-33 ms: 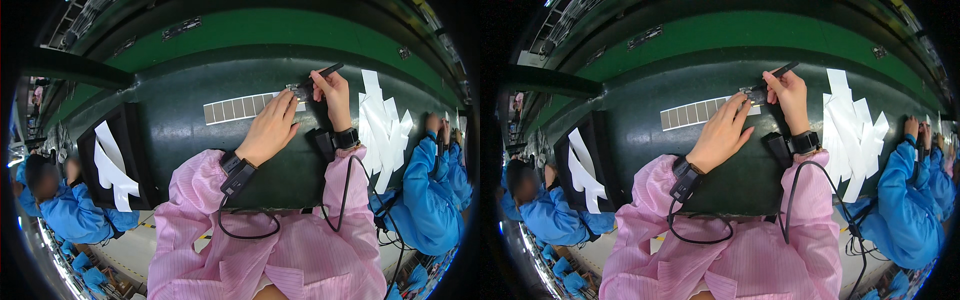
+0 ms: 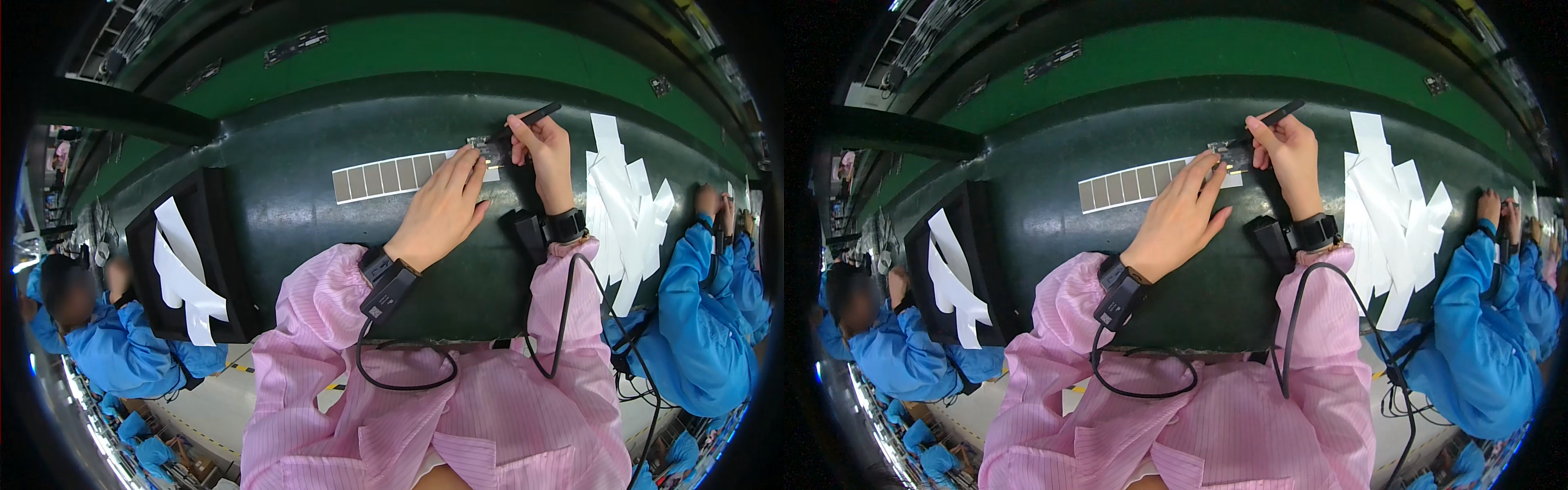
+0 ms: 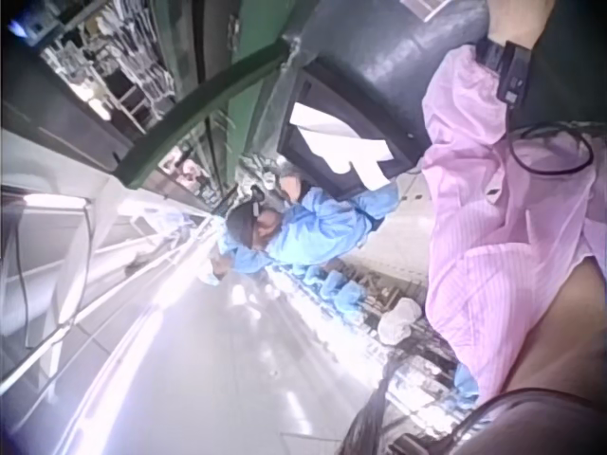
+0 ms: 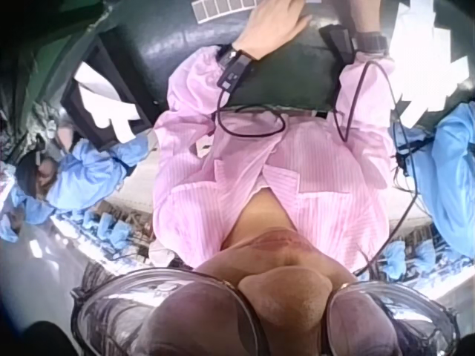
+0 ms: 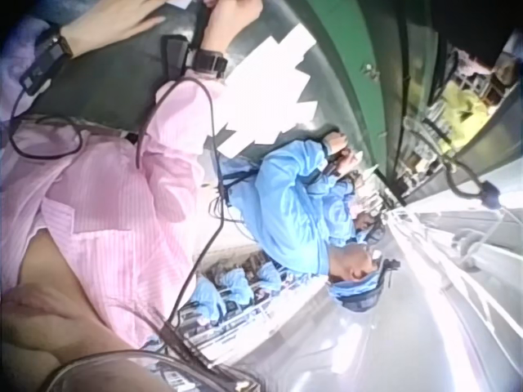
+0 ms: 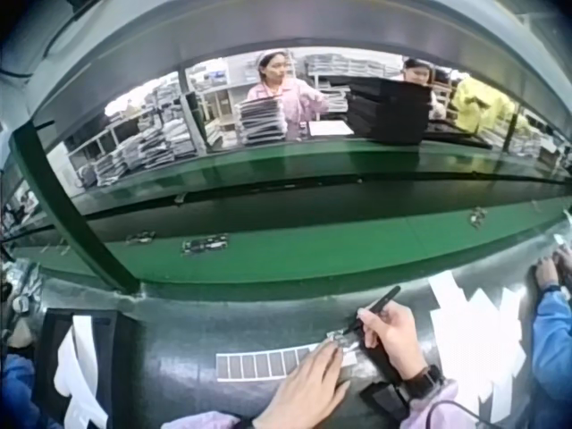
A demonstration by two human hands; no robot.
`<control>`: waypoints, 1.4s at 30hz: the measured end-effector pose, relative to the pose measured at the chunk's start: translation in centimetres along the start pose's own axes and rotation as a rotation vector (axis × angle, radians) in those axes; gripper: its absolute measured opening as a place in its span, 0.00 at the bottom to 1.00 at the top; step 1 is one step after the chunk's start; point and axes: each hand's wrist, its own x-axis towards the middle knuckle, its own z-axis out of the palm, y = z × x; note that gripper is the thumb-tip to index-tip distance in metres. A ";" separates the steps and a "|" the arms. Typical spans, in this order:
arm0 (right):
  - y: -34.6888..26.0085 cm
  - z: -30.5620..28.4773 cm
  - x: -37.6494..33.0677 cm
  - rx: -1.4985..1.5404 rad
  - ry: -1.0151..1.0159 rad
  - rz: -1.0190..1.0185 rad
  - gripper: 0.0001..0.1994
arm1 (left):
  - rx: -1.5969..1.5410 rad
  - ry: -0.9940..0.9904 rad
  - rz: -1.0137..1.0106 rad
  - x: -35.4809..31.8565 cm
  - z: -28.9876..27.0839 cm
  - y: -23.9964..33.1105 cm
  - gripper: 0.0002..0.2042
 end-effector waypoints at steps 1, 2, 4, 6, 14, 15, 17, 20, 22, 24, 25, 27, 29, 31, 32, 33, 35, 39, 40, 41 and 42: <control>0.0 0.1 0.0 -0.001 -0.002 -0.005 0.09 | 0.003 0.005 0.002 0.0 0.0 0.0 0.27; -0.1 0.1 0.0 -0.003 -0.004 -0.011 0.09 | 0.006 0.011 0.005 0.0 0.0 0.0 0.27; 0.0 0.1 0.0 -0.002 -0.006 -0.005 0.09 | 0.011 0.014 0.009 0.0 0.0 0.0 0.27; 0.0 0.1 0.2 0.001 -0.007 -0.003 0.09 | 0.018 0.019 0.016 0.2 -0.1 -0.1 0.27; 0.0 0.1 0.1 0.043 0.147 -0.138 0.08 | 0.137 -0.017 0.061 1.0 -0.1 -0.3 0.28; 0.0 -0.3 0.2 0.072 0.177 -0.134 0.08 | 0.141 -0.013 0.060 0.9 -0.2 -0.3 0.28; -0.4 -0.8 -0.3 0.044 0.196 -0.126 0.08 | 0.154 -0.012 0.058 0.6 -0.4 -0.2 0.28; -0.6 -0.3 -1.7 0.042 0.136 -0.123 0.08 | 0.172 -0.038 0.069 -0.4 -1.0 0.6 0.29; -0.6 0.4 -2.6 0.041 0.083 -0.104 0.08 | 0.156 -0.042 0.053 -1.4 -1.2 1.3 0.30; -0.8 1.3 -3.3 0.037 0.059 -0.091 0.08 | 0.128 -0.040 0.030 -2.1 -1.2 1.7 0.29; -0.9 1.8 -3.5 -0.020 0.052 -0.107 0.07 | 0.126 -0.041 0.029 -2.3 -1.2 1.7 0.29; -1.0 2.6 -4.0 -0.078 0.043 -0.123 0.07 | 0.116 -0.031 -0.015 -2.6 -1.1 1.7 0.28; -0.8 3.2 -4.2 -0.195 0.025 -0.188 0.06 | 0.118 -0.028 -0.015 -2.7 -1.1 1.7 0.28; -0.6 3.4 -4.2 -0.212 0.018 -0.196 0.06 | 0.120 -0.024 -0.013 -2.7 -1.1 1.6 0.27; -0.6 3.5 -4.2 -0.230 0.022 -0.195 0.06 | 0.118 -0.026 -0.015 -2.7 -1.1 1.6 0.27; -0.6 3.5 -4.3 -0.249 0.027 -0.191 0.06 | 0.114 -0.028 -0.016 -2.8 -1.0 1.6 0.27; -0.8 3.6 -4.4 -0.249 0.027 -0.199 0.06 | 0.115 -0.028 -0.019 -2.7 -1.0 1.7 0.27; -0.8 3.9 -4.3 -0.274 0.013 -0.220 0.06 | 0.122 -0.048 -0.023 -2.7 -1.2 1.6 0.28; -0.8 3.9 -4.3 -0.274 0.013 -0.218 0.06 | 0.121 -0.049 -0.024 -2.7 -1.1 1.6 0.28; -0.8 4.0 -4.3 -0.278 0.011 -0.229 0.06 | 0.113 -0.031 -0.031 -2.8 -1.0 1.5 0.28; -0.8 4.0 -4.3 -0.282 0.008 -0.240 0.06 | 0.104 -0.012 -0.038 -2.9 -1.0 1.5 0.28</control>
